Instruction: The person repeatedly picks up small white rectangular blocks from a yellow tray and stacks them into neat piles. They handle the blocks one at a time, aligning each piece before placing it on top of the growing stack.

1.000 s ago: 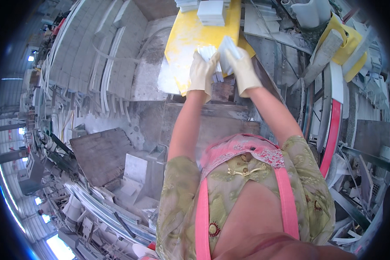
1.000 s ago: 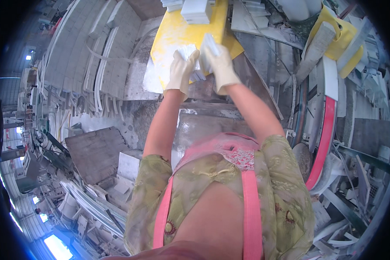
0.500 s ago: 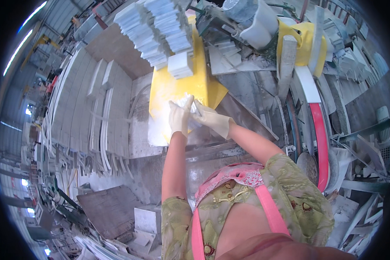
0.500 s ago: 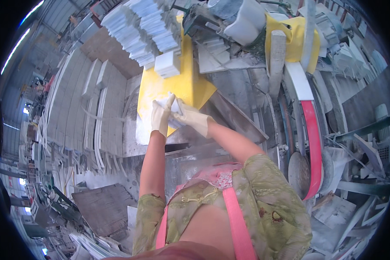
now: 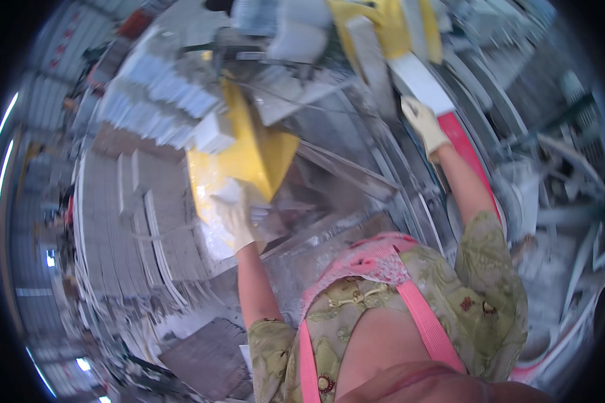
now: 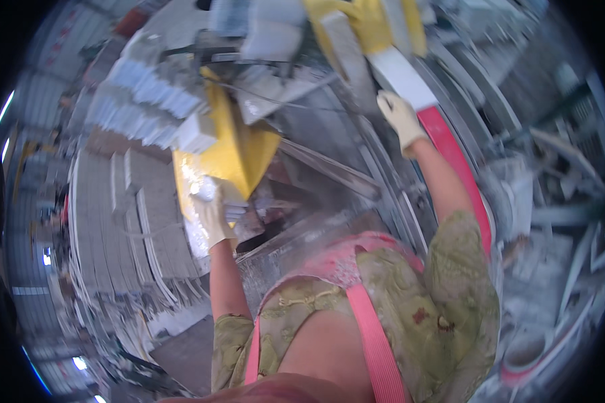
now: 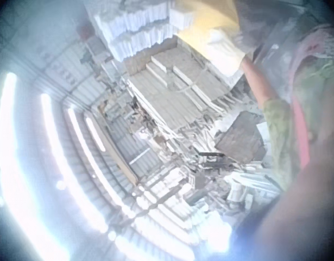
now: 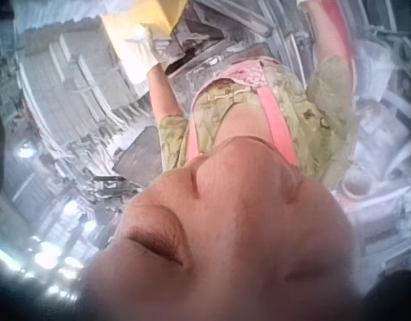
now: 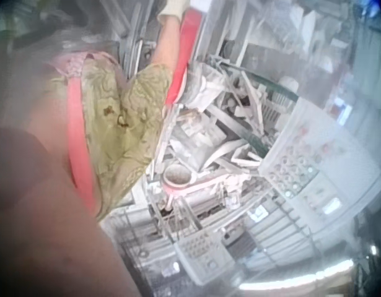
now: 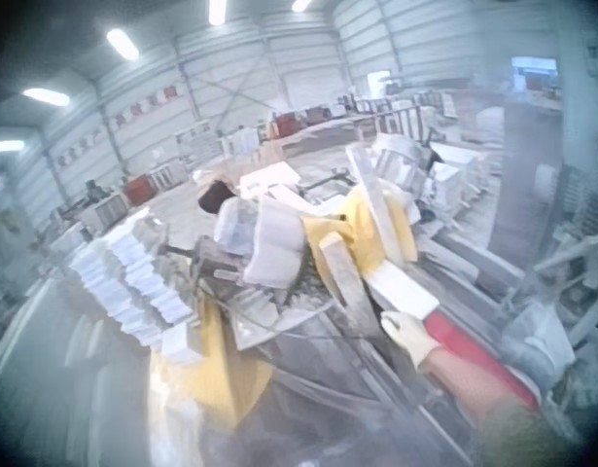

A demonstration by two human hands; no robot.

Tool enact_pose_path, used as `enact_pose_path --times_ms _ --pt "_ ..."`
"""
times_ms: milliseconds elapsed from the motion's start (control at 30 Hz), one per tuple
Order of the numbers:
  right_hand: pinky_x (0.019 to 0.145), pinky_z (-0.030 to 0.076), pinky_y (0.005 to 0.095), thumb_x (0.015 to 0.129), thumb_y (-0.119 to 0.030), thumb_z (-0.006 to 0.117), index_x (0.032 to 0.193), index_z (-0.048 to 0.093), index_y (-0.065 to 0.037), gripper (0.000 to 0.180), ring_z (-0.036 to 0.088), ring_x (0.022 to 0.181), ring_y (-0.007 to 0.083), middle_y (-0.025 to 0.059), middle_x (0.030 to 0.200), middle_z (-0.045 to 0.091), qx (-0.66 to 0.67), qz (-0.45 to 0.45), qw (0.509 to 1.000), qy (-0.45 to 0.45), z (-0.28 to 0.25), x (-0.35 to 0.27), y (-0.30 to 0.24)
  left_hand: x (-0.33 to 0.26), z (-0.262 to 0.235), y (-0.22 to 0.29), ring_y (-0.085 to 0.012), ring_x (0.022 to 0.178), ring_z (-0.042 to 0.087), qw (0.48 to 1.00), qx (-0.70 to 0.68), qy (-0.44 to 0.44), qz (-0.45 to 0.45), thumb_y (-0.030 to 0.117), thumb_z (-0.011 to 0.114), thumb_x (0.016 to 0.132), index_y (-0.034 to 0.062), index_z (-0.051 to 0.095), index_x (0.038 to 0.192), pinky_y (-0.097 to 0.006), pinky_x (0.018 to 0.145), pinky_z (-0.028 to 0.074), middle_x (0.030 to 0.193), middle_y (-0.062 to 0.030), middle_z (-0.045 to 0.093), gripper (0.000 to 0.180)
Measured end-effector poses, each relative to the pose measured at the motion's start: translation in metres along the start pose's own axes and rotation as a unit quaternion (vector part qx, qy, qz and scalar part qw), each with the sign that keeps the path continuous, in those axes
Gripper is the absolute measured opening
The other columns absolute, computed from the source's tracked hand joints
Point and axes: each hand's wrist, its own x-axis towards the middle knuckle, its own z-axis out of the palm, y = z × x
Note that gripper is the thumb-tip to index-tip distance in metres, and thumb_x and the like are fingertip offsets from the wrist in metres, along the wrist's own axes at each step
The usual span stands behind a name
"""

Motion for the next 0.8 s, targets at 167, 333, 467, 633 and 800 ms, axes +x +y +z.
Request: enact_pose_path --times_ms 167,333,467,633,800 --pt "0.095 0.047 0.0437 0.095 -0.039 0.056 0.113 0.068 -0.004 0.042 0.062 0.105 0.0365 0.0165 0.117 0.069 -0.29 0.001 0.955 0.06 -0.059 0.028 0.019 -0.007 -0.007 0.007 -0.0374 0.146 0.031 1.0 -0.004 -0.002 -0.02 0.055 0.072 0.079 -0.0048 0.016 0.156 -0.038 0.119 0.027 0.158 -0.0275 0.029 0.113" --pt "0.106 0.039 0.0449 0.093 -0.043 0.058 0.132 0.059 -0.009 0.052 0.047 0.129 0.0323 0.013 0.139 0.055 -0.406 -0.019 0.913 0.029 -0.047 0.067 0.029 -0.016 -0.009 0.012 -0.0364 0.147 0.03 0.997 -0.077 0.023 -0.006 0.048 0.074 0.081 -0.0062 0.019 0.155 -0.038 0.12 0.025 0.16 -0.0253 0.027 0.106" --pt "0.109 0.034 0.0517 0.091 -0.043 0.061 0.134 0.056 -0.01 0.055 0.041 0.133 0.0306 0.0103 0.142 0.051 -0.426 -0.027 0.904 0.01 -0.021 0.104 0.036 -0.011 -0.01 0.009 -0.0367 0.147 0.03 1.0 -0.009 0.025 0.009 0.045 0.074 0.082 -0.0048 0.02 0.155 -0.039 0.119 0.027 0.16 -0.0251 0.027 0.103" --pt "0.117 0.022 0.0544 0.093 -0.048 0.056 0.149 0.042 -0.011 0.069 0.03 0.145 0.0308 0.0143 0.155 0.038 -0.453 0.018 0.89 -0.053 0.004 0.125 0.036 -0.012 -0.01 0.005 -0.038 0.145 0.032 1.0 -0.005 0.023 -0.006 0.045 0.073 0.083 -0.0015 0.021 0.155 -0.041 0.117 0.03 0.158 -0.0251 0.03 0.101" --pt "0.12 0.015 0.0551 0.096 -0.046 0.052 0.154 0.034 -0.012 0.07 0.024 0.15 0.0294 0.0151 0.161 0.03 -0.464 0.021 0.884 -0.059 0.006 0.117 0.039 -0.015 -0.009 0.005 -0.0384 0.144 0.034 0.999 -0.01 0.033 0.004 0.045 0.073 0.083 -0.0014 0.022 0.155 -0.041 0.117 0.031 0.157 -0.0253 0.031 0.1"
